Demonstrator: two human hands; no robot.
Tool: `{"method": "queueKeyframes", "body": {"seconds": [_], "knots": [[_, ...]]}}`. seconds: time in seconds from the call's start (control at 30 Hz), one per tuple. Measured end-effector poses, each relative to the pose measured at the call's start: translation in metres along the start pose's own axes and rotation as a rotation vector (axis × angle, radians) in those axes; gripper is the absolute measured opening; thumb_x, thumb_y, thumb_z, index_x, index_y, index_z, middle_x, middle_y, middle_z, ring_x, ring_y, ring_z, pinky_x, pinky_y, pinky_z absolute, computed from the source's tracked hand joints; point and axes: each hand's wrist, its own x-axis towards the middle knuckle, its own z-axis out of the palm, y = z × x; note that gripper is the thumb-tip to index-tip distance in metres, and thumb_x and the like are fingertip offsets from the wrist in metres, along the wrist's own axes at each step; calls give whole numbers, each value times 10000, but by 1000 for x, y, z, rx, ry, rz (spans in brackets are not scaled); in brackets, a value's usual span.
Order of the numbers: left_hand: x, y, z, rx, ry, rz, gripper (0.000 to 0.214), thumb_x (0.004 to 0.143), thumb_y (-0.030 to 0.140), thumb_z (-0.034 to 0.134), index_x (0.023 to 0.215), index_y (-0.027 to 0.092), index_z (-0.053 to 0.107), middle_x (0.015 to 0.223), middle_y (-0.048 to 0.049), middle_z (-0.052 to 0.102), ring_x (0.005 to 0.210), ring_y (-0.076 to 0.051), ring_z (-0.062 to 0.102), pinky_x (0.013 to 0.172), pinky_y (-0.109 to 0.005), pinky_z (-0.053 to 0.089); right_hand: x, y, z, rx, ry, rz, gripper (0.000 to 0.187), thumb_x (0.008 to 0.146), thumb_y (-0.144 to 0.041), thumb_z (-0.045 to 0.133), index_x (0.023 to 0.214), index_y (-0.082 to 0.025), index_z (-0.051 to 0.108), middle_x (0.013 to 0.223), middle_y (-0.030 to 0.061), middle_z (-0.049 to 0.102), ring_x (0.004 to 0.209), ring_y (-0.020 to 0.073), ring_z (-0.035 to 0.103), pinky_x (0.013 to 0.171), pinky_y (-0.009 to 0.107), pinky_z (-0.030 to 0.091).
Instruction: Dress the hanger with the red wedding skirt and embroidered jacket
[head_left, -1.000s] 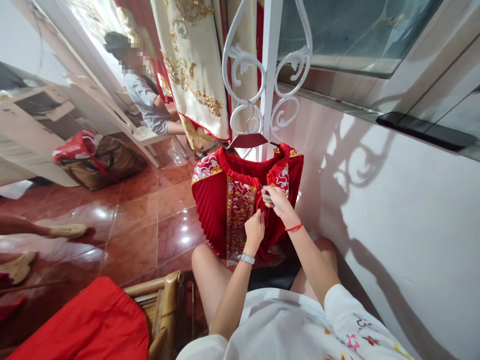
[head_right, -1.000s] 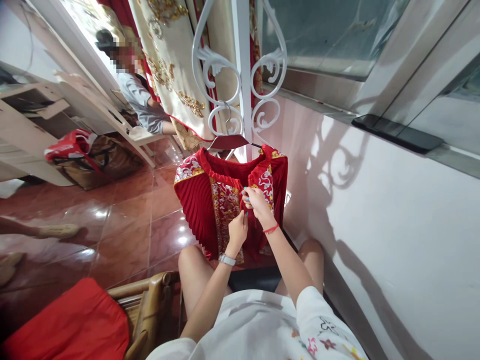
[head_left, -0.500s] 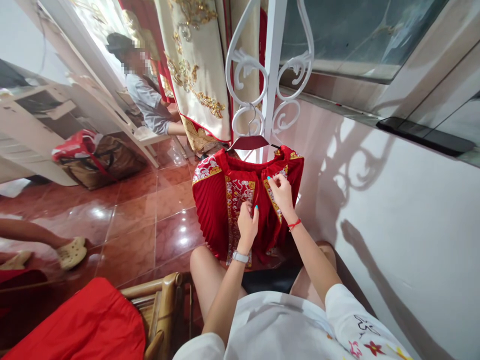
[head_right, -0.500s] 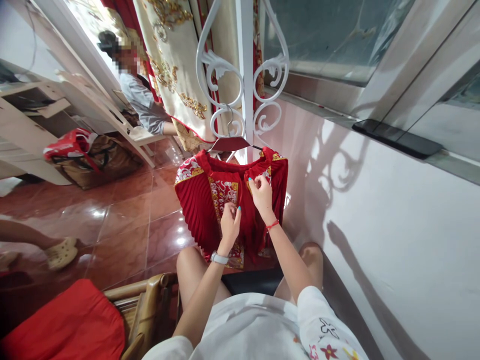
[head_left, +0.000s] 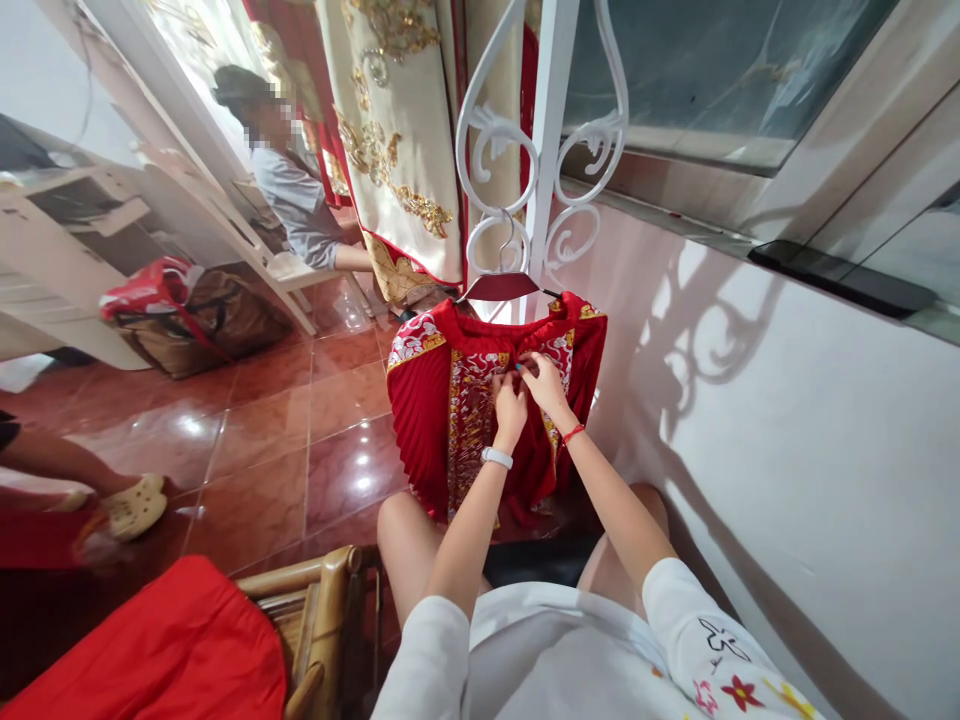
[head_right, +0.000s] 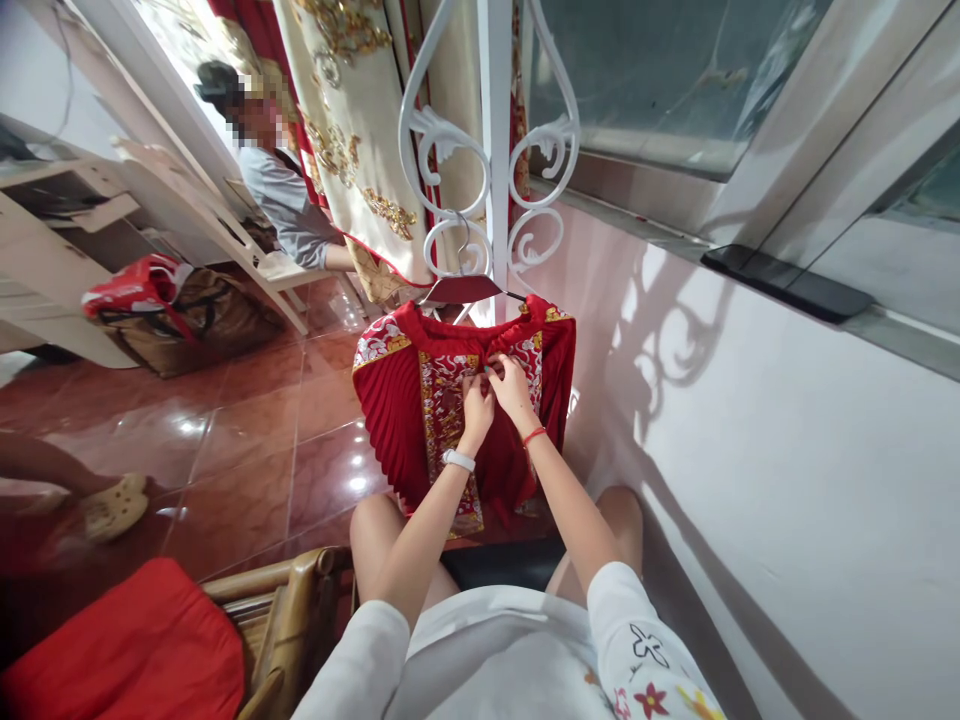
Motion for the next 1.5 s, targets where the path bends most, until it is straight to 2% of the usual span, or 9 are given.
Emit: {"method": "queueKeyframes", "body": {"seconds": [0.17, 0.27, 0.33, 0.43, 0.53, 0.83, 1.1, 1.3, 1.5], "knots": [[-14, 5, -1, -240, -12, -89, 87, 917, 176, 423, 935, 175, 508, 890, -55, 569, 844, -166, 582, 837, -316, 490, -4, -2, -13, 229, -74, 66, 124, 786, -331, 579, 784, -222, 520, 801, 9, 607, 728, 162, 597, 716, 306, 521], [-46, 1, -4, -365, -95, -158, 104, 952, 213, 348, 900, 202, 437, 735, 15, 505, 634, -114, 510, 643, -234, 465, -11, -4, -17, 381, -213, 277, 174, 812, -386, 578, 839, -227, 513, 749, -17, 604, 619, 138, 581, 581, 272, 497], [-75, -9, -1, -387, -169, -215, 109, 967, 243, 327, 907, 208, 410, 678, 38, 476, 542, -99, 459, 553, -215, 425, -18, -4, -16, 389, -338, 317, 226, 814, -426, 610, 860, -213, 549, 726, -25, 615, 557, 116, 547, 535, 248, 461], [-115, -28, 4, -372, -217, -258, 162, 992, 287, 288, 950, 197, 415, 740, 0, 572, 562, -103, 532, 576, -225, 456, -30, -5, -9, 351, -428, 216, 302, 802, -481, 652, 784, -186, 591, 685, -31, 613, 572, 98, 525, 576, 228, 443], [-138, -44, 5, -342, -188, -230, 238, 1009, 323, 253, 975, 191, 447, 898, -61, 660, 663, -118, 620, 673, -254, 505, -43, -3, 2, 412, -380, 231, 379, 781, -554, 657, 771, -181, 594, 670, -25, 621, 618, 110, 543, 618, 234, 446], [-146, -77, -8, -152, -171, -203, 196, 963, 188, 319, 956, 175, 515, 923, -97, 686, 824, -169, 671, 796, -305, 515, -73, 13, 21, 221, -334, 203, 326, 906, -484, 513, 813, -195, 631, 721, 16, 676, 697, 161, 616, 759, 290, 464], [-167, -101, -1, -37, -160, -350, 304, 925, 171, 353, 1140, 130, 565, 1098, -159, 684, 1038, -227, 658, 925, -366, 505, -97, 35, 33, 114, -306, 262, 302, 946, -423, 466, 824, -237, 670, 750, 24, 710, 729, 186, 664, 779, 309, 492], [-179, -92, -3, -135, -229, -404, 253, 967, 301, 351, 989, 169, 567, 796, -69, 636, 708, -183, 608, 718, -322, 507, -111, 46, 32, 199, -311, 334, 319, 914, -516, 518, 795, -243, 633, 718, 21, 696, 720, 199, 675, 753, 333, 528], [-184, -58, -27, -298, -274, -453, 336, 962, 500, 381, 976, 192, 515, 636, 46, 410, 550, -122, 400, 556, -253, 384, -115, 31, 26, 480, -277, 402, 358, 870, -576, 555, 857, -219, 534, 656, -14, 653, 598, 150, 644, 665, 300, 551]]}}
